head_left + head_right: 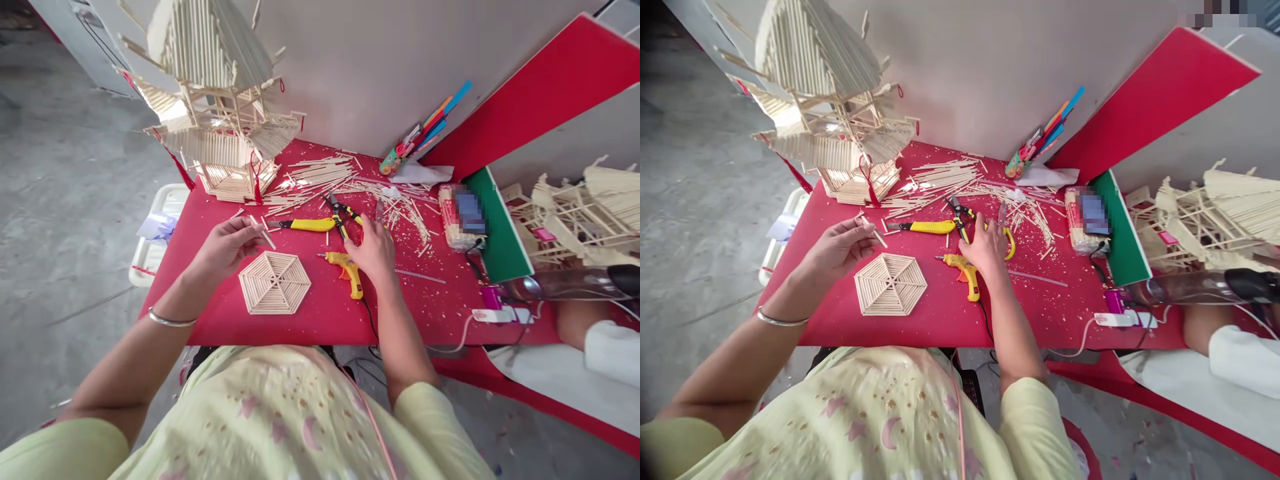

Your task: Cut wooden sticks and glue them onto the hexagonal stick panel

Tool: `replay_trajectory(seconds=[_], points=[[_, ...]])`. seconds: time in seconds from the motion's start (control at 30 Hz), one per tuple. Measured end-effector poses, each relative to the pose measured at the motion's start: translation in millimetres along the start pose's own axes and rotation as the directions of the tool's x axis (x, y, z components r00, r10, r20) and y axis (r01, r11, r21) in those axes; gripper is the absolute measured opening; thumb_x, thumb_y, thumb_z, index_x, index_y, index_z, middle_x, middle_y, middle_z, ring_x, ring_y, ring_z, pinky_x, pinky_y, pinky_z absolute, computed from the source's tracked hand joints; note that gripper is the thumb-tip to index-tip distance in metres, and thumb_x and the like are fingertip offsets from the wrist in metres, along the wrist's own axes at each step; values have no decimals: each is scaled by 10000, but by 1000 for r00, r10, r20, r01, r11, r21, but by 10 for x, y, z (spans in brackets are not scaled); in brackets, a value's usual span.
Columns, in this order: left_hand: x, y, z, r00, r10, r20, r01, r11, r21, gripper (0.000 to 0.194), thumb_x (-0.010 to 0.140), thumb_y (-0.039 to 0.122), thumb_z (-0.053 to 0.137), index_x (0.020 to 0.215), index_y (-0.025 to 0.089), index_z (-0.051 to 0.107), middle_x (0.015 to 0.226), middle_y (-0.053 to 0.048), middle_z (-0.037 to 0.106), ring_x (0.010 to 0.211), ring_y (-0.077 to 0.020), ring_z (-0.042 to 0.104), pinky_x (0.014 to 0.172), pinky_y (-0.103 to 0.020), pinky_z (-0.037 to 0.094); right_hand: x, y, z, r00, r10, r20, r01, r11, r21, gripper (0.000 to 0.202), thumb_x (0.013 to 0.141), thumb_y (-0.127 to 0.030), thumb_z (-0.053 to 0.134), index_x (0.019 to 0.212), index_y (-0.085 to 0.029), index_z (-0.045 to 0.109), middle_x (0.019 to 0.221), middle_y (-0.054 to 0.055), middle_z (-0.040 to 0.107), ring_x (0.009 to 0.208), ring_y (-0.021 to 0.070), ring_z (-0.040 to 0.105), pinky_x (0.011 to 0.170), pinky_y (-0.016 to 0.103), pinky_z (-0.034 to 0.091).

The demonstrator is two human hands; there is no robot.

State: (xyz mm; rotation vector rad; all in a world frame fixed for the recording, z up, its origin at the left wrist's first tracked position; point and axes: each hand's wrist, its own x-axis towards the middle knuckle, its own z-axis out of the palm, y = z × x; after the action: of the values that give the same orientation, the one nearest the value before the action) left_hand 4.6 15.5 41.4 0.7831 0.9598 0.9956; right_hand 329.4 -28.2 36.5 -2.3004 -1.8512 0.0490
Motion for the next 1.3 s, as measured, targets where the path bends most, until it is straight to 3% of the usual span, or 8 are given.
replay_trajectory(seconds=[0.17,0.4,0.53,0.7,0.8,1.0,1.17,1.3], points=[[27,-3,244,991,-111,-78,93,974,-206,71,869,130,753,855,134,683,725,-43,756,620,-138,750,580,-203,623,653,-33,192,967,19,255,27,984,-175,940,848,-557,672,1615,-114,355,1454,287,574,1352,452,542,1112,566,398],[82,-17,312,978,-203,-43,174,916,-362,102,928,128,682,827,121,669,715,-26,739,673,-143,776,566,-186,626,809,95,235,973,57,223,-39,996,-82,920,752,-579,736,1485,-74,505,1433,316,570,1338,459,557,1062,533,462],[93,5,406,971,-228,-73,180,896,-406,147,962,108,615,825,118,664,721,-33,741,692,-138,778,566,-185,624,852,286,203,980,139,142,-174,948,267,941,655,-534,840,1444,-128,526,1452,249,581,1329,396,559,1028,484,492],[113,-17,457,975,-207,-85,155,899,-410,129,934,108,660,810,135,639,666,-9,699,699,-138,775,584,-176,621,805,451,148,971,145,189,-235,711,662,731,844,-802,558,1312,-242,588,1098,74,737,821,204,676,655,314,537],[127,-49,495,977,-201,-73,158,909,-386,159,931,125,668,782,145,615,629,2,667,718,-142,777,587,-173,618,765,444,142,971,142,194,-234,733,638,742,845,-838,537,1328,-276,585,1108,56,739,795,188,675,629,293,529],[108,-73,678,971,-229,-67,189,910,-370,194,951,115,623,759,142,603,594,15,632,706,-145,776,564,-172,604,792,263,244,959,163,233,-244,892,380,990,717,-792,755,1458,-170,545,1440,196,626,1283,363,609,1030,455,502],[68,-56,721,975,-213,-60,174,905,-388,183,974,100,580,800,125,632,647,-8,685,714,-142,778,569,-179,607,691,374,128,966,175,192,-210,961,181,655,1017,-654,403,1415,-173,602,1450,210,612,1337,357,577,1090,480,444],[44,-45,721,973,-224,-49,183,887,-424,180,967,76,578,804,129,632,658,-10,701,721,-144,782,571,-175,608,596,632,11,948,232,216,-241,970,16,653,939,-484,592,1475,-116,539,1299,263,679,1213,399,649,990,511,494]])
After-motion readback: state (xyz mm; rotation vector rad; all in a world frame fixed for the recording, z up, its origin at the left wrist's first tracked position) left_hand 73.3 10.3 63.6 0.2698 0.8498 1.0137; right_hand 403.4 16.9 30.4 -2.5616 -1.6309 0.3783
